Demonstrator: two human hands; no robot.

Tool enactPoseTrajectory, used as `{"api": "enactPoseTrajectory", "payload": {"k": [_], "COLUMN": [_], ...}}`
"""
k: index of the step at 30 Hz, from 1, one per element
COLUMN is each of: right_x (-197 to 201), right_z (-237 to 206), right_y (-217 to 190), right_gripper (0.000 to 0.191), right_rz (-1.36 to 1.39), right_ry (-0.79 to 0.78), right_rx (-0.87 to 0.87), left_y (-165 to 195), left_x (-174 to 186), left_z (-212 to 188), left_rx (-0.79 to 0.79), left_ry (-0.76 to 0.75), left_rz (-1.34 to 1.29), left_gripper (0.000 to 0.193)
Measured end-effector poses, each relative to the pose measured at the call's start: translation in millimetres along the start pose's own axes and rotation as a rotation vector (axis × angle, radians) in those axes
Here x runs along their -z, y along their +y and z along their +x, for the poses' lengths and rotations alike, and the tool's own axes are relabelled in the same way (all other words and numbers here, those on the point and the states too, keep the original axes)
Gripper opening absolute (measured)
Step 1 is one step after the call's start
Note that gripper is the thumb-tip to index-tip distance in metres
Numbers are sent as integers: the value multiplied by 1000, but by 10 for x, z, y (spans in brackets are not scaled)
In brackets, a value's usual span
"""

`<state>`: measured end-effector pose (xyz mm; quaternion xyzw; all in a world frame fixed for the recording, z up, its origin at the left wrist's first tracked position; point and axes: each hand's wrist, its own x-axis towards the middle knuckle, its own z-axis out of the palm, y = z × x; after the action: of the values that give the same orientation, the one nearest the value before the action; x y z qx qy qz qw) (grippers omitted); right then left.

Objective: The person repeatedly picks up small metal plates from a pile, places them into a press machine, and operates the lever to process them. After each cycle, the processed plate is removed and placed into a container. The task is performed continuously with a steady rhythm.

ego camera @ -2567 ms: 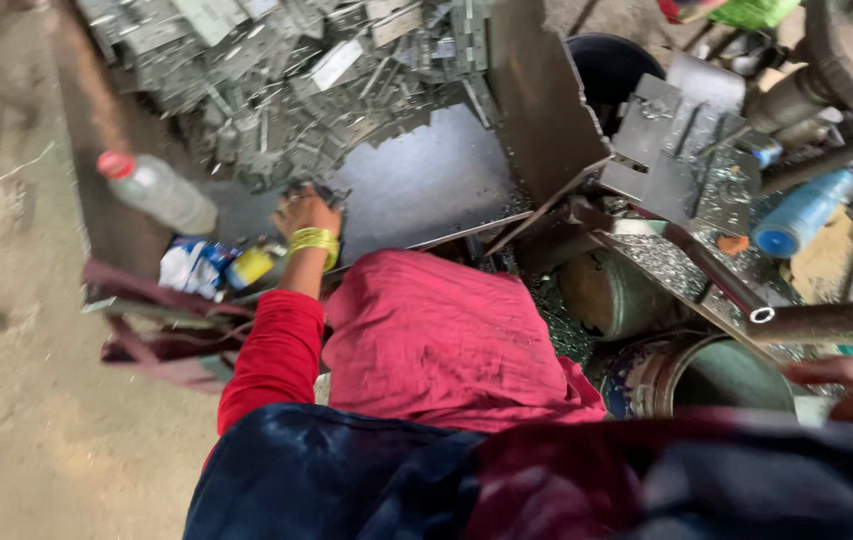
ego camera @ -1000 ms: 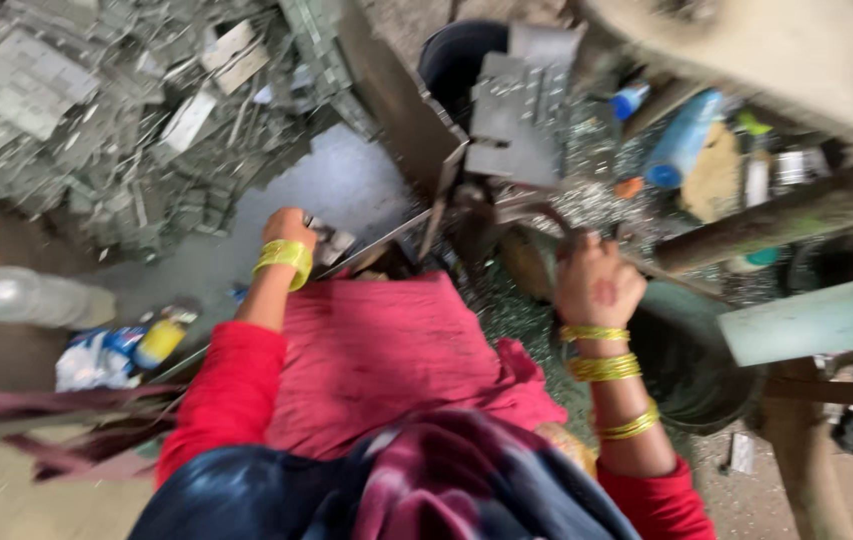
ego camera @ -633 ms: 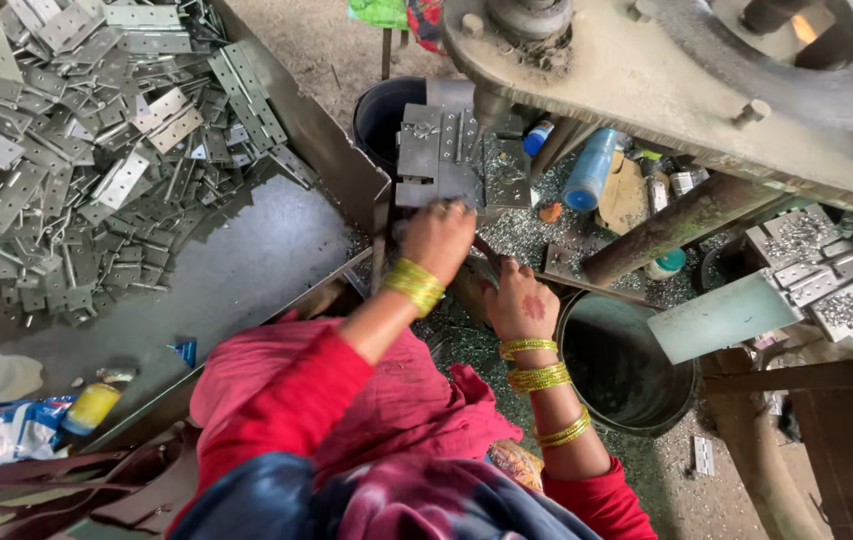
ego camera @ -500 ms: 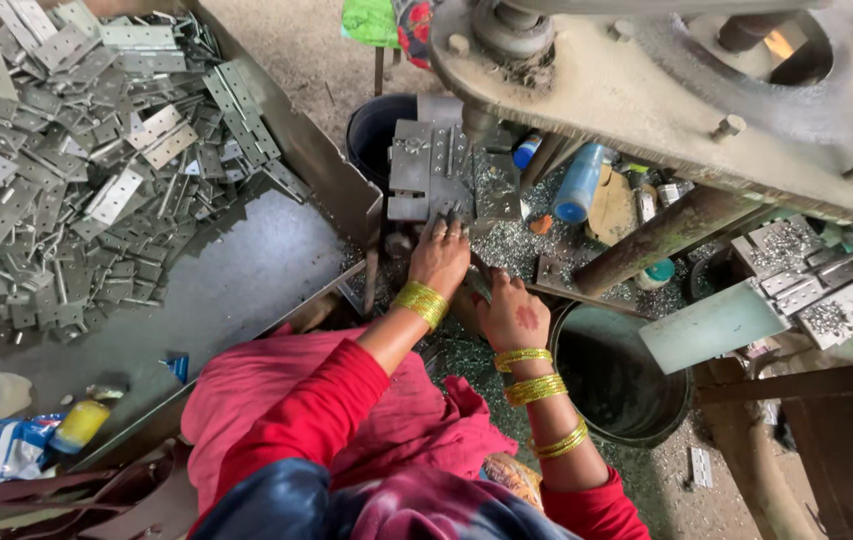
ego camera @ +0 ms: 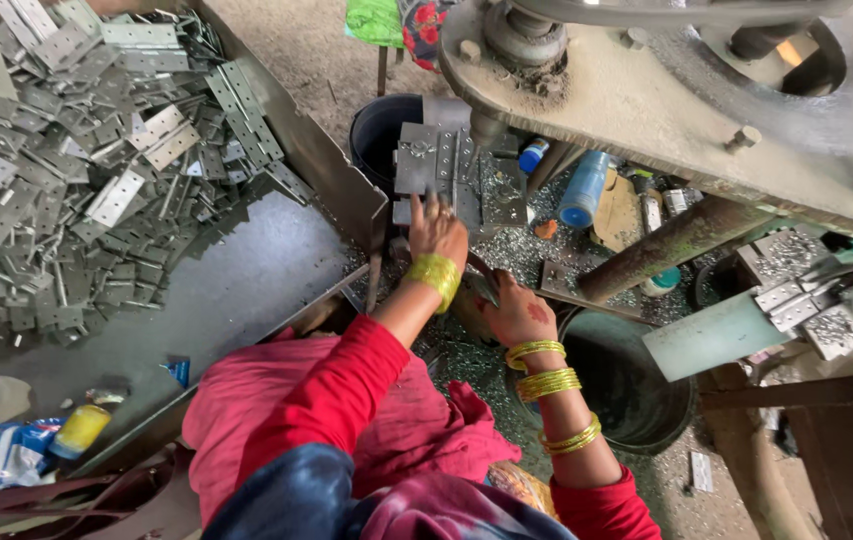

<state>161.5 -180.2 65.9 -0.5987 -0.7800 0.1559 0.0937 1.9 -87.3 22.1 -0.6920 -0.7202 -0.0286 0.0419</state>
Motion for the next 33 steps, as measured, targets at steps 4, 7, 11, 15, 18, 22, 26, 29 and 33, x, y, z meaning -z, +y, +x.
{"api": "enactPoseTrajectory", "payload": {"k": [4, 7, 11, 15, 18, 22, 26, 29, 33], "right_x": [-300, -670, -1311, -1418, -1287, -1313, -1424, -1249, -991], "right_z": [209, 228, -191, -234, -69, -114, -279, -175, -42], "right_y": [354, 674, 764, 803, 887, 925, 819, 803, 735], "right_gripper": [50, 46, 48, 45, 44, 44, 43, 43, 43], "right_rz": [-25, -12, 149, 191, 209, 125, 139, 186, 154], "right_ry": [-47, -33, -112, -42, -32, 30, 45, -27, -27], "right_rx": [-12, -33, -436, -408, -347, -299, -372, -373, -293], "left_y": [7, 22, 7, -51, -61, -30, -60, -127, -168], "left_x": [149, 193, 121, -4, -59, -81, -45, 31, 127], "left_z": [34, 66, 51, 56, 115, 181, 217, 291, 403], "left_rx": [-7, -20, 5, 4, 2, 41, 43, -2, 25], "left_ry": [-105, -123, 60, 118, 16, 60, 11, -151, -188], "left_rz": [30, 76, 76, -111, -48, -34, -106, -76, 42], "left_gripper": [38, 37, 39, 43, 40, 47, 49, 48, 46]}}
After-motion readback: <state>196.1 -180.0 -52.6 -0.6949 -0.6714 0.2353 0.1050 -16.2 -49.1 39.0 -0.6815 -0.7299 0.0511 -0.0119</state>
